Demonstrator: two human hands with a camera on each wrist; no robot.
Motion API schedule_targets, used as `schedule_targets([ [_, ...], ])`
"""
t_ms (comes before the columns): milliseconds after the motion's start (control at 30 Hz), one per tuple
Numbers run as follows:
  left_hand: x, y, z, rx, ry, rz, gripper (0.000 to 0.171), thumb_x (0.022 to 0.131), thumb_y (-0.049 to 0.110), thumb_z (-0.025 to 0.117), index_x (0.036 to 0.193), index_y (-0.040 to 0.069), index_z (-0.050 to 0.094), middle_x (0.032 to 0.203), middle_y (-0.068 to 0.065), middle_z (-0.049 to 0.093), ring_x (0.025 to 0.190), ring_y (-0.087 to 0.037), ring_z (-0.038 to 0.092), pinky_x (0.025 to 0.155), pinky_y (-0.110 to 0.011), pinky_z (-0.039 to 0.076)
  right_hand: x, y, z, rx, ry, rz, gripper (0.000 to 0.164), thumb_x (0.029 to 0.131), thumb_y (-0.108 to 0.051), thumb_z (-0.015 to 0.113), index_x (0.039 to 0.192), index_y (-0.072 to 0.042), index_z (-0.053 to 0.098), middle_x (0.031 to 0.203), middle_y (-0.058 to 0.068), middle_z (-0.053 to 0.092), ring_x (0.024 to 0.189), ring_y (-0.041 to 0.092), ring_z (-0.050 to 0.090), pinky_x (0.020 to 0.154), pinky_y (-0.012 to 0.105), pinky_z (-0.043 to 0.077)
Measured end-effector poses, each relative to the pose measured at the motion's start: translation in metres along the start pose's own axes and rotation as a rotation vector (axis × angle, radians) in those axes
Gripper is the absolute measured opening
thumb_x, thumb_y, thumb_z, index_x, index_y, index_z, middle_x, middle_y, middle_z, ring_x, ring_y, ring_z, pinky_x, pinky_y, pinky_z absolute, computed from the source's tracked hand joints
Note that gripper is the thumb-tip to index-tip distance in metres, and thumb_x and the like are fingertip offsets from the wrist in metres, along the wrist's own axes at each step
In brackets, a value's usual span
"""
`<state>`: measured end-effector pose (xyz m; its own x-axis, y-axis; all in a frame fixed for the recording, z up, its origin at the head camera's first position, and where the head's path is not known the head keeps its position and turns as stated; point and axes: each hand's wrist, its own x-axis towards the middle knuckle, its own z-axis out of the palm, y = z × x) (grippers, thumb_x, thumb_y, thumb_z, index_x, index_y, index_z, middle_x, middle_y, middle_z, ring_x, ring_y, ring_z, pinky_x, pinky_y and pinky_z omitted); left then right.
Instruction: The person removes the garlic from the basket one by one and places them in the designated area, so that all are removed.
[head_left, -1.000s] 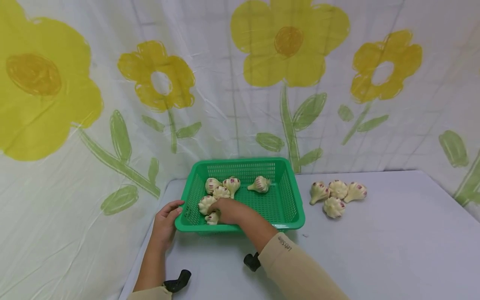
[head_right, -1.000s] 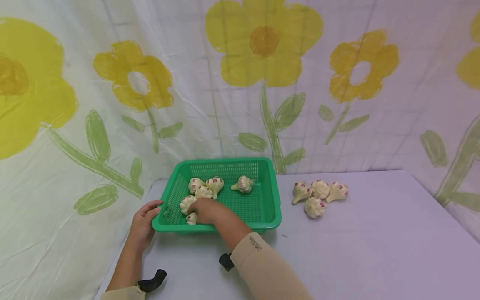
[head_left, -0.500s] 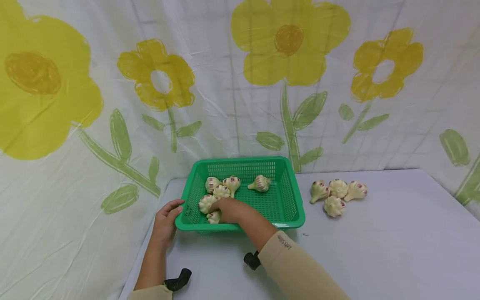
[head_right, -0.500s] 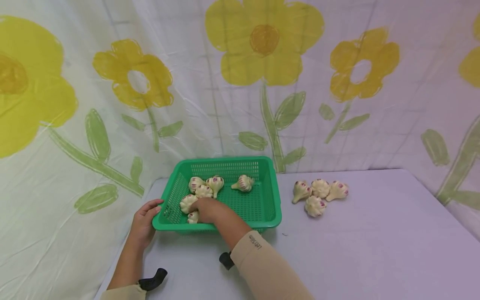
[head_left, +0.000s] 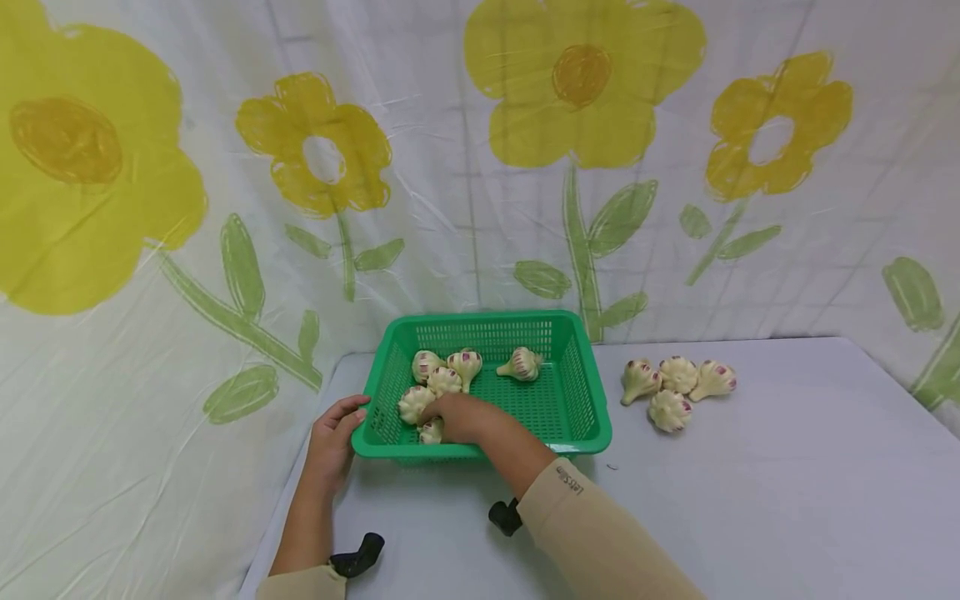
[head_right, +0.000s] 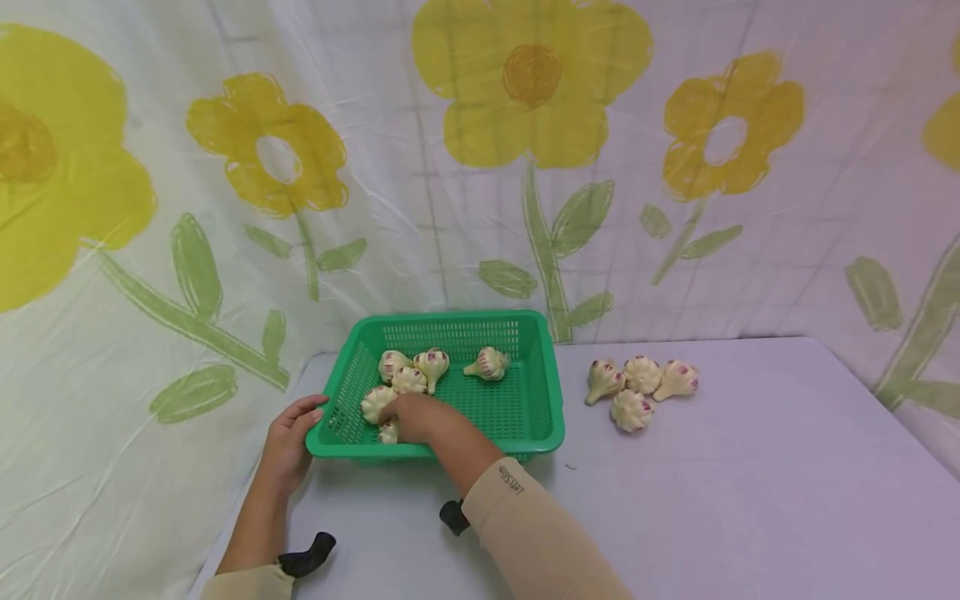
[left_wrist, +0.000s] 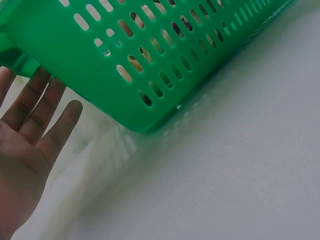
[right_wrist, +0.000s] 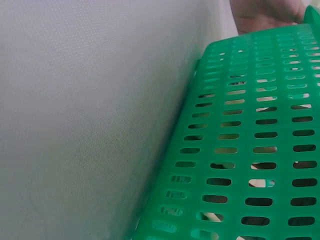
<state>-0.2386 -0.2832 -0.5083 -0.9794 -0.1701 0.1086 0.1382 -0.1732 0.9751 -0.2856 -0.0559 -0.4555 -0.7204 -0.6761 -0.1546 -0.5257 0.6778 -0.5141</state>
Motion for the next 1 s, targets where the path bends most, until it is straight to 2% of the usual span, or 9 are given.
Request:
schedule_targets([
  [133,0.0001,0.0001,0.0002,0.002,-0.001,0.005,0.022,0.097,0.004,0.057,0.099,0.021,0.072,0.097,0.008,0.068,0.078,-0.003,0.064,0.064,-0.019,0.054,0.0001,0.0005,0.0000,-0.009,-0.001,-0.007,0.035,0.091,-0.006,0.068,0.123,-0.019,0.070,0.128,0.001,0.065,0.116,0.018,0.060,0.086,0.026,0.051],
  [300,0.0007,0.0002,-0.0003,-0.005,0.000,-0.003,0.023,0.097,0.004,0.057,0.098,0.022,0.072,0.097,0.008,0.069,0.078,-0.004,0.064,0.064,-0.019,0.054,-0.0017,0.0003,-0.0014,-0.008,-0.004,-0.015,0.031,0.094,-0.014,0.067,0.125,-0.016,0.069,0.127,0.001,0.066,0.120,0.020,0.059,0.095,0.032,0.050],
  [467,0.0013,0.0010,0.0003,-0.013,-0.005,-0.004,0.025,0.096,0.003,0.057,0.097,0.022,0.072,0.096,0.008,0.069,0.076,-0.003,0.064,0.063,-0.019,0.054,-0.0016,0.0001,-0.0024,-0.002,-0.004,0.007,0.033,0.094,-0.016,0.066,0.128,-0.015,0.067,0.129,0.002,0.065,0.121,0.021,0.058,0.097,0.034,0.050],
  [733,0.0010,0.0010,-0.0007,0.007,-0.003,-0.009,0.023,0.097,0.005,0.057,0.097,0.023,0.072,0.096,0.009,0.068,0.076,-0.003,0.064,0.063,-0.019,0.054,-0.0012,-0.0007,-0.0020,-0.042,0.013,0.024,0.033,0.090,-0.014,0.072,0.123,-0.014,0.069,0.123,0.002,0.067,0.111,0.019,0.062,0.087,0.031,0.052],
  [900,0.0006,0.0009,-0.0010,0.006,-0.003,-0.010,0.023,0.096,0.005,0.058,0.097,0.023,0.072,0.096,0.009,0.068,0.077,-0.003,0.064,0.063,-0.019,0.054,-0.0014,-0.0017,-0.0023,-0.051,0.045,0.002,0.026,0.087,-0.020,0.075,0.113,-0.013,0.073,0.111,0.000,0.070,0.096,0.013,0.064,0.078,0.027,0.051],
  [1000,0.0004,0.0006,-0.0011,0.005,-0.001,-0.007,0.023,0.096,0.005,0.058,0.097,0.023,0.072,0.096,0.009,0.069,0.077,-0.003,0.064,0.064,-0.019,0.054,-0.0018,-0.0023,-0.0030,-0.055,0.064,-0.013,0.022,0.086,-0.023,0.077,0.105,-0.013,0.074,0.098,-0.001,0.071,0.083,0.010,0.059,0.071,0.025,0.047],
])
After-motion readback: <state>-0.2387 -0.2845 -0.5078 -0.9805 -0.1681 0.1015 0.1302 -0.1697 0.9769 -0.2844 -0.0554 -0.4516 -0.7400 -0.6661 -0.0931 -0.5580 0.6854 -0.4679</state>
